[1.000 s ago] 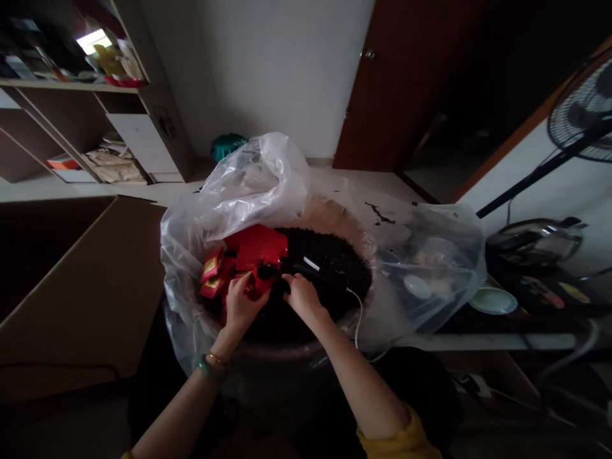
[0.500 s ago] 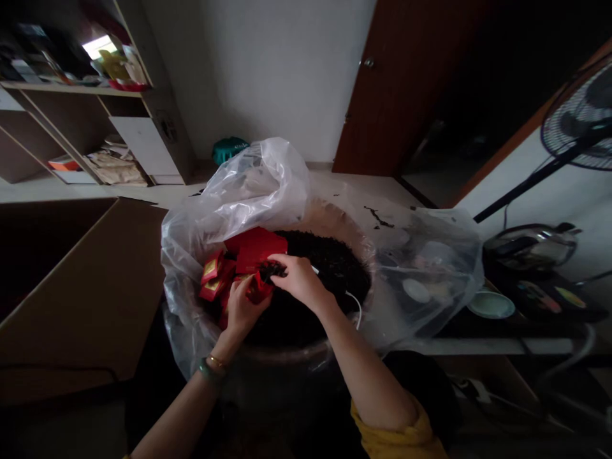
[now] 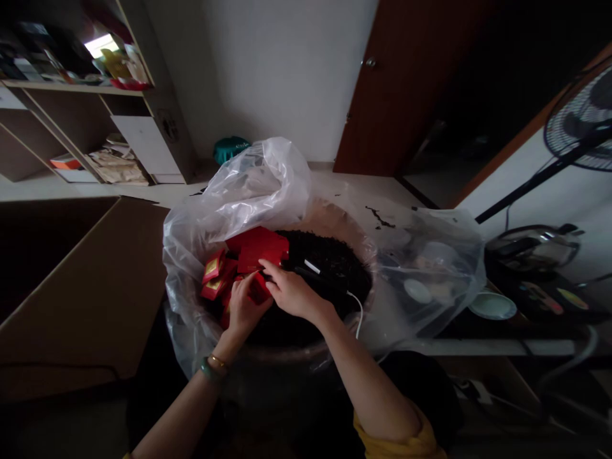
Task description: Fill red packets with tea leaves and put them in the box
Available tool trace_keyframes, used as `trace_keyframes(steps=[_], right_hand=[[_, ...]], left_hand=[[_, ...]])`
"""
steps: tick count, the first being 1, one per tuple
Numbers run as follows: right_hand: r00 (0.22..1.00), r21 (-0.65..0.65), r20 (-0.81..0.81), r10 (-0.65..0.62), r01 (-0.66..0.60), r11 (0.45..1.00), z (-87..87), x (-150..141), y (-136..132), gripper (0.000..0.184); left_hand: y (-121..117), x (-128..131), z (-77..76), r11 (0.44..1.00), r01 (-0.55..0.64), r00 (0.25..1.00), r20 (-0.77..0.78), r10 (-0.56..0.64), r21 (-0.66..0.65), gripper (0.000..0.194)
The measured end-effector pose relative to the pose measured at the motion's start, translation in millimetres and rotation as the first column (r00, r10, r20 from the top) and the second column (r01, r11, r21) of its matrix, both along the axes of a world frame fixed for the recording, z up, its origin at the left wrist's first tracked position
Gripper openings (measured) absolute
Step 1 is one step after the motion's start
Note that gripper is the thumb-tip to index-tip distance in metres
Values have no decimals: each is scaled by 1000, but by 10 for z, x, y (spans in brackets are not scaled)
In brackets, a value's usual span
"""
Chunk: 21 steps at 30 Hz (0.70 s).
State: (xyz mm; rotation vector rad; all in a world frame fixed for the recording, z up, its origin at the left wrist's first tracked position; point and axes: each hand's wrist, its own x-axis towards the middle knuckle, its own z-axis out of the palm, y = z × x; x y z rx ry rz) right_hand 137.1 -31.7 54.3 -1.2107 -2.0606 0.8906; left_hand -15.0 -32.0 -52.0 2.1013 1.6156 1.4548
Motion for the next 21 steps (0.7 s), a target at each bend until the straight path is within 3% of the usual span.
trace_keyframes(steps=[3, 8, 11, 13, 15, 17, 19, 21], right_hand=[[999, 64, -7, -52, 53, 997, -23, -11, -30, 47], [960, 187, 176, -218, 185, 965, -167, -99, -51, 30], [958, 205, 130, -256, 227, 952, -220, -69, 3, 15], [965, 186, 53, -256, 242, 952, -217, 8, 53, 13], [976, 139, -16, -217, 217, 966, -195, 91, 88, 12], [985, 80, -74, -155, 161, 984, -167, 139, 94, 14], [989, 46, -105, -100, 105, 993, -142, 139, 76, 16], [990, 36, -123, -67, 72, 997, -119, 117, 54, 16]], left_hand=[[-2, -3, 2, 1000, -5, 1000, -14, 5, 0, 56], [-33, 32, 42, 999, 45, 999, 9, -45, -12, 54], [-51, 16, 93, 994, 77, 994, 79, -71, -78, 60], [-51, -24, 133, 971, 138, 976, 195, -99, -196, 67], [-42, -66, 173, 897, 281, 917, 371, -147, -340, 67], [-35, -83, 213, 767, 458, 827, 533, -181, -449, 61], [-40, -64, 247, 643, 582, 747, 639, -182, -497, 55], [-58, -22, 265, 574, 652, 685, 710, -163, -496, 52]])
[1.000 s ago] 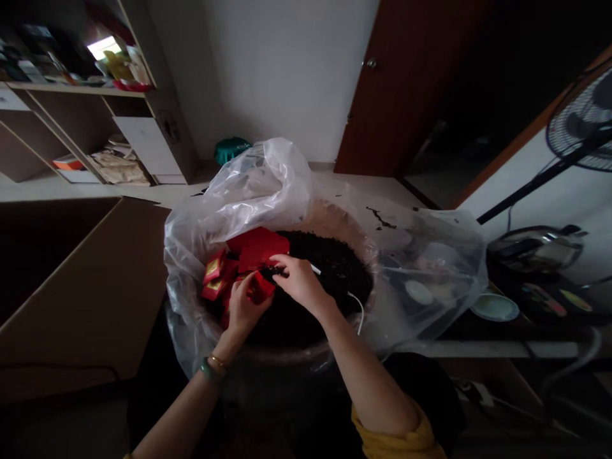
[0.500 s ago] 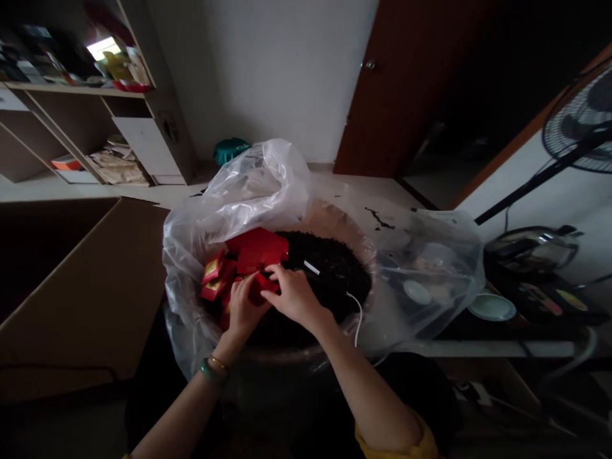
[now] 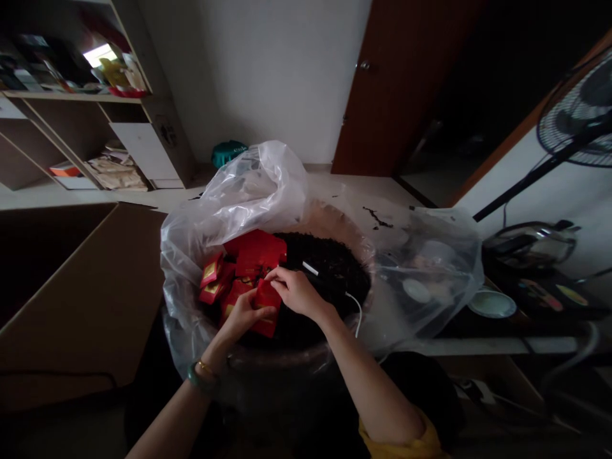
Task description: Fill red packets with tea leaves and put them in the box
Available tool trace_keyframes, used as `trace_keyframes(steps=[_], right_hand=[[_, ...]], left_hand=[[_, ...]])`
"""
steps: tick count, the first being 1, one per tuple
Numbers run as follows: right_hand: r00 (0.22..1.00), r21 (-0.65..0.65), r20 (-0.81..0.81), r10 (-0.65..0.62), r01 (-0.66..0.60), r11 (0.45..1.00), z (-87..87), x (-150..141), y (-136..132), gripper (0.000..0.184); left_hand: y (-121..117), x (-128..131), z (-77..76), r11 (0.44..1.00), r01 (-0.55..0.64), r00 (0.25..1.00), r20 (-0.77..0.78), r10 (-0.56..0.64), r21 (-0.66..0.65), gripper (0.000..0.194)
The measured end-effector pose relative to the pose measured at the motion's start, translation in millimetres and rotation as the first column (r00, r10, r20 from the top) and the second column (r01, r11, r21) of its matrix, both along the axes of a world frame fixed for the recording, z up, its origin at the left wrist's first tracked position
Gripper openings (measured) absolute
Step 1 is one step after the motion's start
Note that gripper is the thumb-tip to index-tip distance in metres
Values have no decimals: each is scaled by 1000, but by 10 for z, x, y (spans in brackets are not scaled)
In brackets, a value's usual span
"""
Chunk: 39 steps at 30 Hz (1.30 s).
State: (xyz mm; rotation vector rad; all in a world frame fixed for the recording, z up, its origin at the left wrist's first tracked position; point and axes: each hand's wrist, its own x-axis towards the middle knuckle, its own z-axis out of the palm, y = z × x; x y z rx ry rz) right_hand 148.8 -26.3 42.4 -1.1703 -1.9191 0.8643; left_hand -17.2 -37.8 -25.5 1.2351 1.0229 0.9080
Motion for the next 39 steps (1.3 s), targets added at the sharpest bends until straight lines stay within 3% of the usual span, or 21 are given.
trace_keyframes(steps=[2, 5, 9, 12, 19, 25, 30, 32, 35, 39], right_hand=[[999, -7, -53, 5, -5, 1000, 18, -2, -10, 16], [985, 13, -149, -83, 86, 996, 36, 84, 5, 19], [994, 164, -1, -111, 110, 980, 58, 239, -4, 16], [991, 248, 104, -85, 57, 967, 74, 220, -77, 18], [990, 104, 139, -15, 1, 995, 4, -20, -158, 10], [988, 16, -17, -153, 154, 988, 30, 122, -83, 10], [937, 175, -18, -349, 347, 922, 23, 265, -20, 13], [944, 258, 43, -327, 306, 917, 21, 233, -52, 10], [972, 328, 166, -166, 105, 939, 30, 99, -158, 11], [896, 262, 442, -35, -92, 961, -19, -72, -246, 19]], left_hand=[[-18, 38, -2, 999, -4, 997, 77, 7, -36, 50], [-13, 44, -36, 997, -72, 990, 122, 74, -21, 49], [46, -19, -87, 973, -182, 983, 5, 183, 143, 46], [69, -51, -116, 945, -176, 971, -106, 212, 276, 42], [23, -62, -135, 929, -105, 971, -165, 173, 355, 39], [0, -87, -86, 937, -91, 964, -206, 168, 337, 38], [-14, -65, -64, 920, -102, 956, -219, 197, 380, 37], [-19, -58, -63, 905, -112, 951, -221, 217, 410, 39], [-26, -62, -71, 882, -126, 944, -219, 247, 454, 45], [-35, -103, -68, 854, -77, 939, -251, 236, 515, 52]])
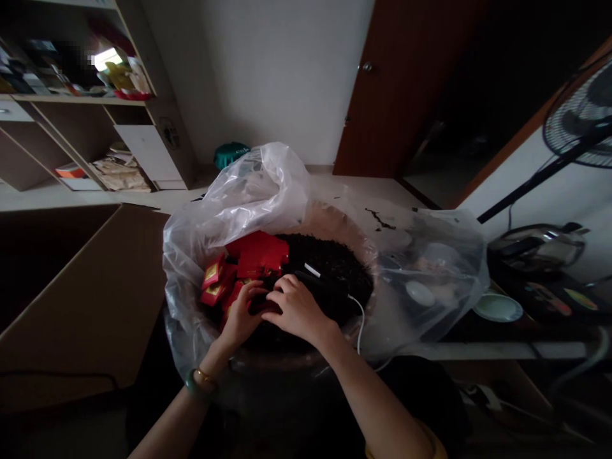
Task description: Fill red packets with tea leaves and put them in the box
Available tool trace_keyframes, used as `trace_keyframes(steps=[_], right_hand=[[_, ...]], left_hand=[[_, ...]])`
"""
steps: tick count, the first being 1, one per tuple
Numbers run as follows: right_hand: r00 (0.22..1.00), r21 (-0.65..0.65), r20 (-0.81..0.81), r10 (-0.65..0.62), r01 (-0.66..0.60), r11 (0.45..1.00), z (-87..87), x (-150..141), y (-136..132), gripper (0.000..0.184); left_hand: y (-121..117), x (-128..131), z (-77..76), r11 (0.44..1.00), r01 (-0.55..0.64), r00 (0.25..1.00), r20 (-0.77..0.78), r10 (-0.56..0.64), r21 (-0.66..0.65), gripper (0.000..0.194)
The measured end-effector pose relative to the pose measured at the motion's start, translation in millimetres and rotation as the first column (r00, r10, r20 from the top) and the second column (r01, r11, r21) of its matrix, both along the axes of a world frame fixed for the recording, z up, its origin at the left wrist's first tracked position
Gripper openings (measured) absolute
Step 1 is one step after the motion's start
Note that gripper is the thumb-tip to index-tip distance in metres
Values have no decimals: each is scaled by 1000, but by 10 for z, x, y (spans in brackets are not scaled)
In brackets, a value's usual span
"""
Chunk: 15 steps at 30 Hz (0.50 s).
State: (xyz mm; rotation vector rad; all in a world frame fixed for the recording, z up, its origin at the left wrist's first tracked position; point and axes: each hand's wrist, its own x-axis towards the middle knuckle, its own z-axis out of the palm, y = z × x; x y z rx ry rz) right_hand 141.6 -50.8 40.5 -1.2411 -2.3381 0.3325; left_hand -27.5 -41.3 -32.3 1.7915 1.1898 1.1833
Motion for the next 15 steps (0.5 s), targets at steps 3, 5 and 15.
trace_keyframes(steps=[3, 5, 15], right_hand=[[992, -71, 124, -1, 10, 997, -69, -38, 14, 20], [988, -90, 154, 3, 11, 996, -88, -30, 28, 19], [995, -47, 84, -51, 55, 997, -59, 95, 56, 9]], left_hand=[[-1, -64, 41, 992, 95, 988, -127, -84, 87, 39], [3, -116, 89, 970, 191, 962, -224, -155, 150, 29], [116, -264, 315, 937, 288, 888, -421, -184, 199, 14]])
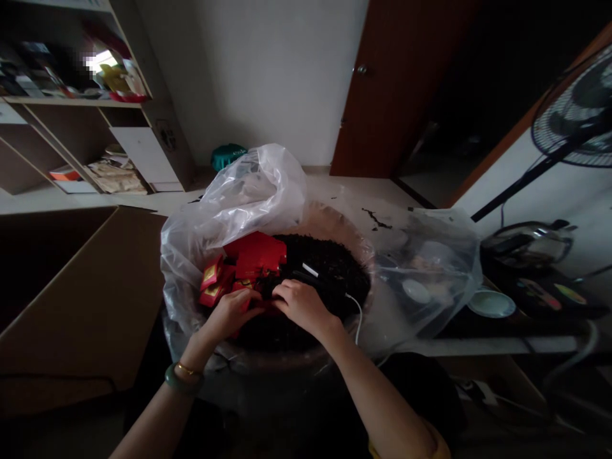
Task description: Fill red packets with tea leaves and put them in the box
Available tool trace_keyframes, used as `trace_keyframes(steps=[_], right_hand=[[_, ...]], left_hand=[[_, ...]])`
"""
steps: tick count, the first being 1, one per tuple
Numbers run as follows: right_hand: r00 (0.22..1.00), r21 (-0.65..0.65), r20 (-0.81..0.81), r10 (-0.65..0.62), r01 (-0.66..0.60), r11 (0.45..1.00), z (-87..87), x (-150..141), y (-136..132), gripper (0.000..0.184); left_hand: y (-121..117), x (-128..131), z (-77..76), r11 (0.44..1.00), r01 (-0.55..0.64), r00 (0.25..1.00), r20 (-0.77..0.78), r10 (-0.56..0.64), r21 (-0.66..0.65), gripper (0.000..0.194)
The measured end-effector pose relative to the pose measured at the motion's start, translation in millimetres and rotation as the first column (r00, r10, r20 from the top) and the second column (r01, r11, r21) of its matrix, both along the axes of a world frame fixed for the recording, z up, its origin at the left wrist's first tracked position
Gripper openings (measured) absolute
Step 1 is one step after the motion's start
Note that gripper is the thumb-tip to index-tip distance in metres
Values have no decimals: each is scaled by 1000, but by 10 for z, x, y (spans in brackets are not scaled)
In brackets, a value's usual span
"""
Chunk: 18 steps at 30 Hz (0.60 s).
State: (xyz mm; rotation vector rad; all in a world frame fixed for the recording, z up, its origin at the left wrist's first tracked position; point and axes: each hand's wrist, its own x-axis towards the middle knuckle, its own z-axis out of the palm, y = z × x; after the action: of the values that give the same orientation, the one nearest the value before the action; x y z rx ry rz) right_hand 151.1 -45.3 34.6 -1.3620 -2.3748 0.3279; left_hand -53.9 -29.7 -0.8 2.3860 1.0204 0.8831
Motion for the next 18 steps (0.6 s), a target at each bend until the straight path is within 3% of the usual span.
trace_keyframes(steps=[3, 7, 11, 15, 18], right_hand=[[993, -17, -119, -9, 7, 1000, -25, 17, 21, 3], [949, -66, -314, -4, -18, 998, -76, 31, 54, 5], [868, -185, -480, -126, 41, 982, -194, 38, 101, 25], [826, -324, -503, -255, 93, 941, -278, 30, 138, 11], [811, -335, -511, -285, 118, 935, -270, 16, 137, 10]], left_hand=[[25, 34, 35, 998, -39, 998, 50, 42, -50, 6], [14, 107, 54, 993, -53, 985, 158, 70, -109, 11], [10, 149, -7, 971, -89, 948, 281, 151, -221, 19], [17, 179, -45, 941, -86, 917, 343, 204, -329, 33], [21, 220, -41, 925, -96, 886, 392, 247, -367, 43]])
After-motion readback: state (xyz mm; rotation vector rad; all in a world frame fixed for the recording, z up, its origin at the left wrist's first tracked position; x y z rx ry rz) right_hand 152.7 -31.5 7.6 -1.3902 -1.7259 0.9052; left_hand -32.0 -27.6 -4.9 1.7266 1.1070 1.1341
